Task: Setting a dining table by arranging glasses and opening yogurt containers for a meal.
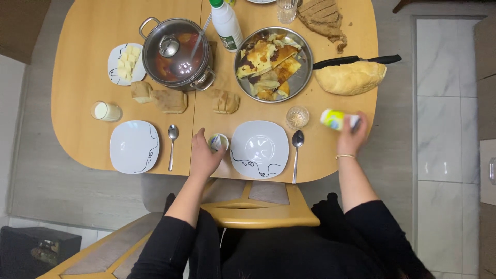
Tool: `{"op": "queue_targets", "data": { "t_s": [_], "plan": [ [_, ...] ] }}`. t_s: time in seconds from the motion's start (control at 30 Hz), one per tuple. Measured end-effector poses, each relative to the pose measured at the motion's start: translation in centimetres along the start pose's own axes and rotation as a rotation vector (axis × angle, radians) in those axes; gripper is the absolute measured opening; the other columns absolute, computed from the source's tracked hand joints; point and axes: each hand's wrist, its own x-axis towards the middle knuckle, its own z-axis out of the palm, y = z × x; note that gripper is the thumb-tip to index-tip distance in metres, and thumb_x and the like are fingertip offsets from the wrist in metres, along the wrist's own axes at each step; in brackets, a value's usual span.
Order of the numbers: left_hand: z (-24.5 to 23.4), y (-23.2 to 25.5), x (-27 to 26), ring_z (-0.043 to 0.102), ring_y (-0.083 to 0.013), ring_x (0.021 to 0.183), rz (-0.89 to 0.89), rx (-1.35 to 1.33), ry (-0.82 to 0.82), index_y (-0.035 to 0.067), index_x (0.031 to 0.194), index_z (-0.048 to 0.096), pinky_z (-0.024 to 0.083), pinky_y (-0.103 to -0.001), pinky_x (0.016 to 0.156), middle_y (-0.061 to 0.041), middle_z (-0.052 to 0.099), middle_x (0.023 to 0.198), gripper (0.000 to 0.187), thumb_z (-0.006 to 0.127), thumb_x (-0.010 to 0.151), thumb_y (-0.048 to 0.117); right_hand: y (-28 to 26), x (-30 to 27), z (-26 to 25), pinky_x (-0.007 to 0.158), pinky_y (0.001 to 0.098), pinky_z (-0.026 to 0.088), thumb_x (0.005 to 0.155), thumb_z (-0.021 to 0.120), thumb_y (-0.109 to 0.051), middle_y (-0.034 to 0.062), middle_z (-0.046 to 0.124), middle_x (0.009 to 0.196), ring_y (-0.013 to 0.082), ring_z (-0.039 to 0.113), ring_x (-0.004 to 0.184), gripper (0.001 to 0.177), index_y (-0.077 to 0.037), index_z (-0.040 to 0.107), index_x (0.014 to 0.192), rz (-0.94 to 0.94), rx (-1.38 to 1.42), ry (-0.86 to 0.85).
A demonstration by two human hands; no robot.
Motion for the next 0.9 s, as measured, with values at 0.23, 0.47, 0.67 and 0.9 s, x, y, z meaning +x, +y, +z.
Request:
{"op": "queue_targets", "data": {
  "t_s": [0.23,0.47,0.67,0.9],
  "plan": [
    [0.5,5.0,-2.8,0.052,-0.0481,0.133,0.097,-0.214,0.101,-0.003,0.150,0.043,0.045,-0.056,0.111,-0.029,0.047,0.144,0.076,0.077,0.084,0.016,0.2,-2.2,-2.3,0.110,0.0360,0.045,0.082,0.085,-0.010,0.0160,0.067,0.132,0.0257,0.059,0.127,0.053,-0.010,0.070,0.132,0.120,0.189,-0.508],
    [3.5,6.5,-2.5,0.060,-0.0429,0.126,0.206,-0.212,0.051,0.006,0.140,0.056,0.050,-0.051,0.107,-0.019,0.054,0.137,0.061,0.079,0.085,0.021,-2.1,-1.6,-2.6,0.113,0.0439,0.041,0.091,0.085,-0.023,0.0204,0.058,0.137,0.0370,0.053,0.132,0.058,-0.012,0.059,0.143,-0.040,-0.005,0.012],
    [5.9,6.5,-2.1,0.065,-0.0365,0.119,0.280,-0.217,0.025,0.012,0.134,0.062,0.054,-0.049,0.100,-0.013,0.059,0.133,0.054,0.080,0.085,0.024,-4.3,-2.9,-2.2,0.120,0.0461,0.032,0.100,0.073,-0.015,0.0210,0.052,0.148,0.0347,0.042,0.142,0.050,-0.009,0.055,0.146,-0.025,0.235,-0.054],
    [5.9,7.9,-1.8,0.064,-0.0453,0.119,0.405,-0.271,-0.144,0.010,0.137,0.060,0.053,-0.054,0.101,-0.020,0.058,0.134,0.063,0.084,0.080,0.022,-7.6,-5.5,-0.4,0.112,0.0462,0.043,0.080,0.087,-0.022,0.0181,0.064,0.132,0.0370,0.057,0.130,0.055,-0.019,0.069,0.133,-0.036,-0.032,-0.516]
  ]
}}
